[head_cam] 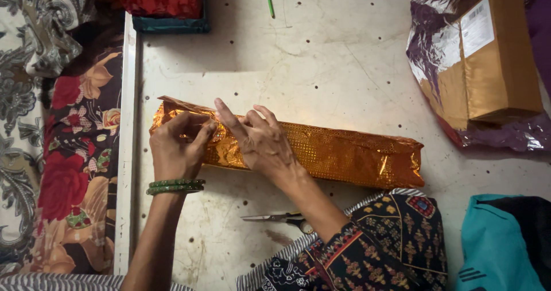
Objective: The person wraps a rectangular box in red foil gift wrap, folding the paper over the box and securing it with tape. They then place a second box on orange foil wrap, fold the wrap around it, and press tape along the seam before lifting the wrapped box.
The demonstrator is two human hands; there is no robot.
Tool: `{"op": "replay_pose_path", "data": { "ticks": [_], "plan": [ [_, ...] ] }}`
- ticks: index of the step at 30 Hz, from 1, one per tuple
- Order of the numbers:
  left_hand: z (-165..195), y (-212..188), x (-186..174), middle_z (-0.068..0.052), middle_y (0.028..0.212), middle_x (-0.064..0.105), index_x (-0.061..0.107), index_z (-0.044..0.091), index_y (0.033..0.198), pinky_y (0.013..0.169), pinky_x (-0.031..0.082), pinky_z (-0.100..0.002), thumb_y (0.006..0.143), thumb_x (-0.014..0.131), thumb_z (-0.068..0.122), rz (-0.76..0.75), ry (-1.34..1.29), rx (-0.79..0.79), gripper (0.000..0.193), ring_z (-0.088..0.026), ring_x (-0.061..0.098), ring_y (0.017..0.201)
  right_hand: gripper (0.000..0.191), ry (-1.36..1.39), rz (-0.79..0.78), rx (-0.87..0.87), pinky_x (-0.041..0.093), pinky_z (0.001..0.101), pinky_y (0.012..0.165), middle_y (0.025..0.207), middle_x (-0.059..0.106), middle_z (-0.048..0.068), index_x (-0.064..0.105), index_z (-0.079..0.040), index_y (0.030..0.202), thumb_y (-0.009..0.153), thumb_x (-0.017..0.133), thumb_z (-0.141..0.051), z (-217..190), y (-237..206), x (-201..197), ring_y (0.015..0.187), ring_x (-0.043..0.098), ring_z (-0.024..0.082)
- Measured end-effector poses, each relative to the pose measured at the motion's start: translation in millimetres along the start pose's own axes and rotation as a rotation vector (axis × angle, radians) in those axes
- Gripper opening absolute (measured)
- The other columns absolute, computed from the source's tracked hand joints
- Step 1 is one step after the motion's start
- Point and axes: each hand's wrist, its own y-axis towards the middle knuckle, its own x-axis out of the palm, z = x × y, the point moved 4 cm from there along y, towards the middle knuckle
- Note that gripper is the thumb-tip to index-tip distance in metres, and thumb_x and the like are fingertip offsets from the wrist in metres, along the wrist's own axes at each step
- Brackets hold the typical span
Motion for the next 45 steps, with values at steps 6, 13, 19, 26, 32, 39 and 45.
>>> {"op": "replay_pose_path", "data": {
  "ticks": [6,13,19,26,32,39,45],
  "plan": [
    [2,0,2,-0.009,0.082,0.078,0.078,0.005,0.100,0.063,0.059,-0.029,0.090,0.077,0.021,-0.012,0.007,-0.006,0.020,-0.014,0.075,0.070,0.082,0.134,0.070,0.010,0.045,0.0540,0.111,0.114,0.074,0.010,0.027,-0.011,0.160,0.085,0.057,0.004,1,-7,-22,0.092,0.069,0.024],
    [1,0,0,-0.009,0.083,0.079,0.078,0.006,0.101,0.063,0.059,-0.030,0.090,0.078,0.027,-0.025,0.075,-0.064,0.024,-0.016,0.075,0.071,0.021,0.069,-0.579,0.573,0.062,0.0371,0.072,0.099,0.070,0.011,0.067,-0.007,0.109,0.089,0.074,-0.013,-7,-142,-52,0.085,0.071,0.023],
    [5,-6,-5,-0.010,0.086,0.078,0.075,0.003,0.106,0.063,0.058,-0.028,0.091,0.077,0.021,-0.017,-0.077,-0.030,0.024,-0.014,0.074,0.072,0.027,-0.163,-0.722,0.626,0.063,0.0401,0.075,0.104,0.063,0.017,0.064,0.001,0.102,0.078,0.070,0.008,-14,-173,-34,0.096,0.070,0.033],
    [-5,-11,-5,-0.005,0.085,0.078,0.077,0.002,0.100,0.067,0.059,-0.025,0.092,0.077,0.021,-0.027,-0.117,-0.053,0.020,-0.009,0.072,0.076,0.018,-0.248,-0.769,0.619,0.061,0.0411,0.077,0.109,0.063,0.019,0.069,-0.001,0.095,0.077,0.073,-0.001,-13,-171,-35,0.102,0.069,0.032],
    [-12,-10,-7,-0.006,0.084,0.076,0.075,0.000,0.097,0.070,0.056,-0.024,0.092,0.078,0.020,-0.036,-0.143,-0.046,0.021,-0.009,0.069,0.077,0.023,0.284,-0.943,1.050,0.061,0.0374,0.075,0.103,0.071,0.008,0.068,-0.005,0.100,0.088,0.073,-0.024,-6,-173,-51,0.086,0.072,0.025],
    [-11,-11,-8,-0.006,0.081,0.076,0.074,0.002,0.090,0.067,0.056,-0.025,0.090,0.078,0.026,-0.083,-0.166,-0.179,0.024,-0.009,0.071,0.074,0.021,1.314,-0.601,0.805,0.059,0.0359,0.087,0.104,0.075,0.010,0.076,-0.004,0.099,0.084,0.073,-0.019,9,-143,-83,0.092,0.071,0.017],
    [-12,-9,-10,-0.007,0.077,0.076,0.073,0.004,0.085,0.067,0.057,-0.024,0.090,0.078,0.032,-0.116,-0.074,-0.233,0.029,-0.009,0.071,0.072,0.024,1.709,-0.828,0.798,0.065,0.0385,0.091,0.092,0.073,0.014,0.069,-0.002,0.096,0.095,0.067,-0.026,36,-107,-45,0.089,0.074,0.024]
  ]
}}
